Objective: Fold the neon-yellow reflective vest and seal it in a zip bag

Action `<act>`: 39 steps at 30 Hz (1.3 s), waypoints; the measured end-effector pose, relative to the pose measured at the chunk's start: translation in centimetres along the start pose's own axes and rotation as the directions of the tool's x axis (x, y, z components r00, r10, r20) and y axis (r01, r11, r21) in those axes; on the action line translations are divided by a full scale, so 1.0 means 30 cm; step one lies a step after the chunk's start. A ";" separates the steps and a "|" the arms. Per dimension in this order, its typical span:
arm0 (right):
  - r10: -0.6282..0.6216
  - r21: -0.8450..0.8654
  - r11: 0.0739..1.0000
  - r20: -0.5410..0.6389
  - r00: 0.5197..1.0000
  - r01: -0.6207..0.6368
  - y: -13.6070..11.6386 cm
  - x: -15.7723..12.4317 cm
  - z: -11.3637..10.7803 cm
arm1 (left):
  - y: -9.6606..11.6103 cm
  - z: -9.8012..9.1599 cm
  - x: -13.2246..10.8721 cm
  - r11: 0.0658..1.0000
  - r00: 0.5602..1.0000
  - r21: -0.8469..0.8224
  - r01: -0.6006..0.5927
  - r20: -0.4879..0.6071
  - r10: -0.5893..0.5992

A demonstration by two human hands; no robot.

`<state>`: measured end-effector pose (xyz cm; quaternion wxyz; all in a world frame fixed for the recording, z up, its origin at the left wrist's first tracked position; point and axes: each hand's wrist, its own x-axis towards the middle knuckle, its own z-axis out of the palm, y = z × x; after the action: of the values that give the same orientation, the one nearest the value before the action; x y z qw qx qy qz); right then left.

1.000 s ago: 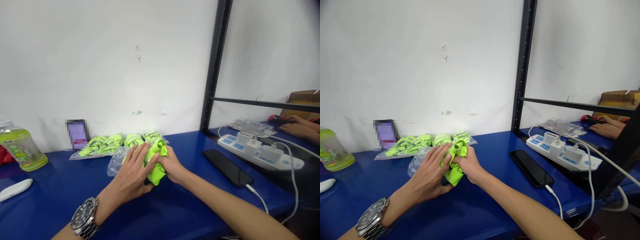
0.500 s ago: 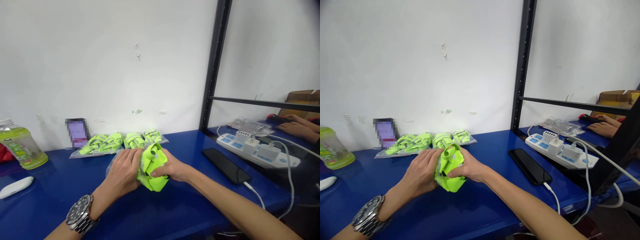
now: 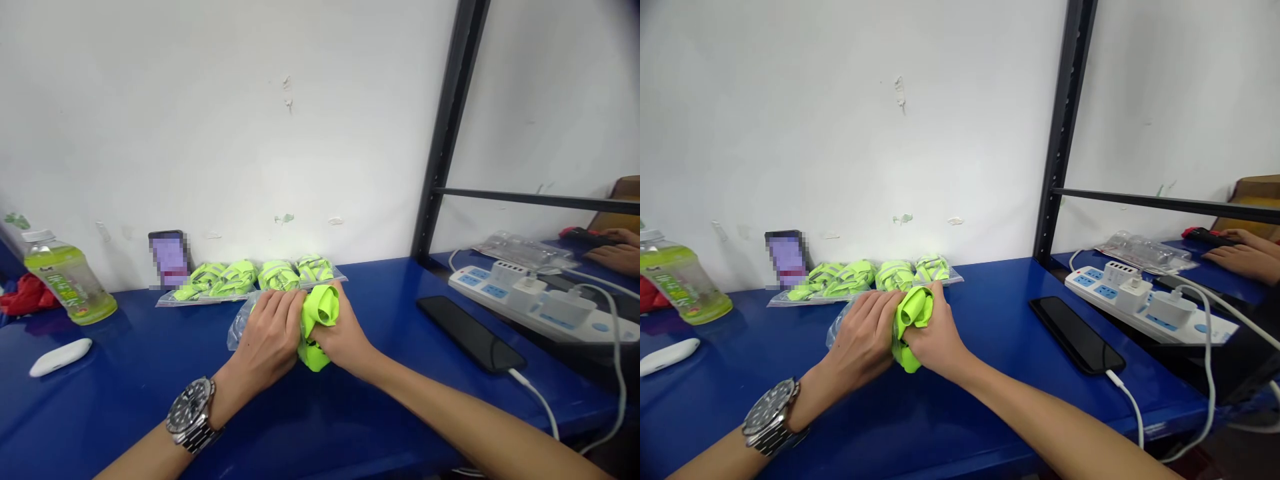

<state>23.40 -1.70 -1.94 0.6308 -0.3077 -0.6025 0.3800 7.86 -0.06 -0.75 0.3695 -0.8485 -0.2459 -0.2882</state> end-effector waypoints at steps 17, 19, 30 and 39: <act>0.299 0.289 0.865 0.358 0.884 -0.409 -0.050 0.025 -0.059 | -0.045 -0.010 -0.018 0.989 0.996 0.132 -0.062 -0.054 0.070; 0.256 0.196 0.925 0.307 0.917 -0.324 -0.038 0.022 -0.060 | -0.043 -0.010 -0.026 0.993 0.998 0.107 -0.054 -0.035 0.058; 0.043 -0.101 0.994 0.117 0.992 -0.031 -0.023 0.009 -0.021 | -0.011 -0.034 -0.007 0.986 0.992 0.113 -0.124 0.010 0.124; -0.103 -0.335 0.931 0.140 0.985 0.145 -0.065 0.007 -0.023 | 0.019 -0.021 0.001 0.999 0.991 0.013 -0.049 -0.123 0.051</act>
<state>24.30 -2.50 -0.23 0.5526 -0.3512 -0.7147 0.2460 8.04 -0.90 -0.66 0.3953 -0.8331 -0.2027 -0.3296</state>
